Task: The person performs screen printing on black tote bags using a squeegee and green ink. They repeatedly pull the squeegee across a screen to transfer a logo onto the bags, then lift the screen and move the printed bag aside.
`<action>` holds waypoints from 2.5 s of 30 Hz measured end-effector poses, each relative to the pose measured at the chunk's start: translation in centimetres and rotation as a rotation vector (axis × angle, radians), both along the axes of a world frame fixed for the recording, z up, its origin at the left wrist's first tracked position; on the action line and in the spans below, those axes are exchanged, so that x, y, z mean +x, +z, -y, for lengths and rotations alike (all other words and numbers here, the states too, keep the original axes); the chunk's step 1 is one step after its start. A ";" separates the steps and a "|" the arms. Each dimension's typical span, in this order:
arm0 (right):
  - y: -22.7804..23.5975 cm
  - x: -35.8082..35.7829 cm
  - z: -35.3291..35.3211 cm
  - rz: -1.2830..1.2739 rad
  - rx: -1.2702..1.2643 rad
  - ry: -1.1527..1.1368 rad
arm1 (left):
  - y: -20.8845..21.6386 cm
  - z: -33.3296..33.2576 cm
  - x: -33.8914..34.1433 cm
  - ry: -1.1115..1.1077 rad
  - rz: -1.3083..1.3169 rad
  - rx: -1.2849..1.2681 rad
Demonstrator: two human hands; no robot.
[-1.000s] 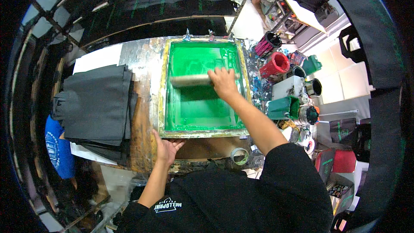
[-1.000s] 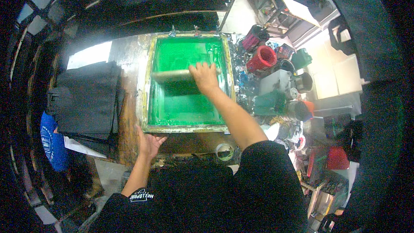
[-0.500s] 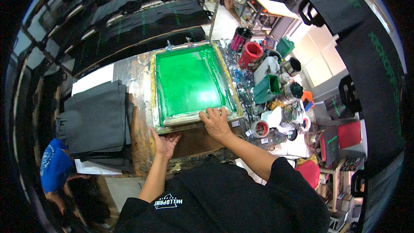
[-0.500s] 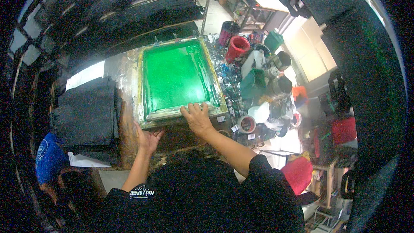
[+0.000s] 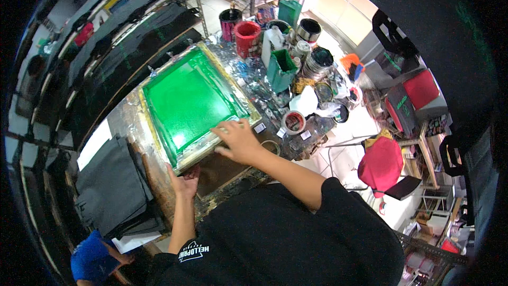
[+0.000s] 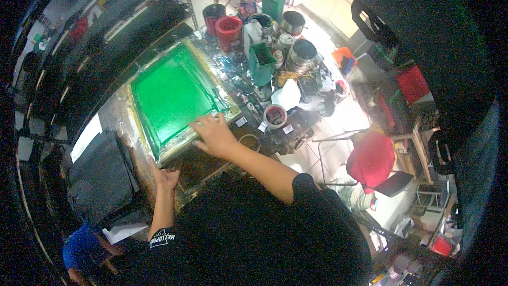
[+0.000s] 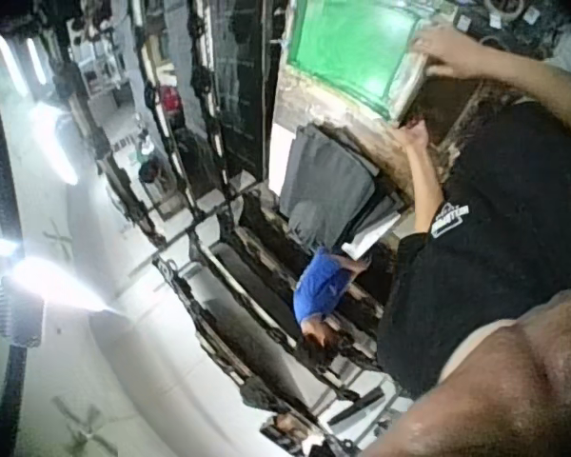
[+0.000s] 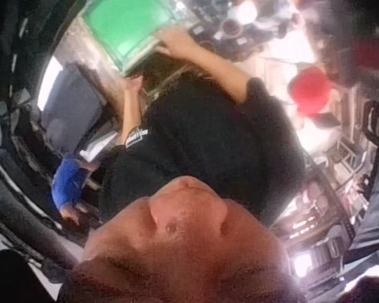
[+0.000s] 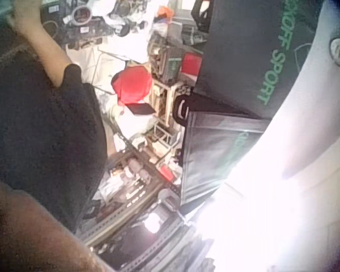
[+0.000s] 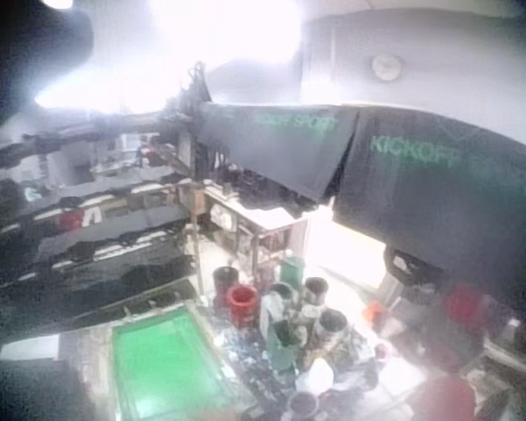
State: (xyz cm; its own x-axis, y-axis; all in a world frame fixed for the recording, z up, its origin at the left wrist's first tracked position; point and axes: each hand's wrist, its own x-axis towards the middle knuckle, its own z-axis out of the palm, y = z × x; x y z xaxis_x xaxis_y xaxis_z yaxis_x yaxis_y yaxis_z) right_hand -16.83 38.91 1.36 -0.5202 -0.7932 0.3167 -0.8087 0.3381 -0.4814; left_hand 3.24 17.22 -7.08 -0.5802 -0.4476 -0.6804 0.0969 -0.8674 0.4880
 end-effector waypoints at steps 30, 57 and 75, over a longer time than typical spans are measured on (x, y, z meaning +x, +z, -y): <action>-10.5 2.0 -7.3 0.000 0.276 -0.160 | 0.1 -0.7 -0.6 0.102 0.139 0.032; -9.8 -18.0 -18.4 0.333 0.186 -1.134 | 2.0 -3.7 2.8 -1.031 0.346 -0.383; 1.2 -13.6 -23.0 -0.050 -0.329 -1.055 | 17.8 -7.8 -11.7 -1.289 -0.404 -1.068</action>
State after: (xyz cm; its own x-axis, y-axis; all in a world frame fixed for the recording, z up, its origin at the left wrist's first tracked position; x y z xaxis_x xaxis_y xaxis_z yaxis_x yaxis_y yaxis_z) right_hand -30.44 61.87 2.53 -0.8664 0.1674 0.4704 -0.2113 0.7307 -0.6492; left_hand -8.48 24.98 10.77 -0.9470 0.2858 -0.1467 -0.0946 0.1883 0.9775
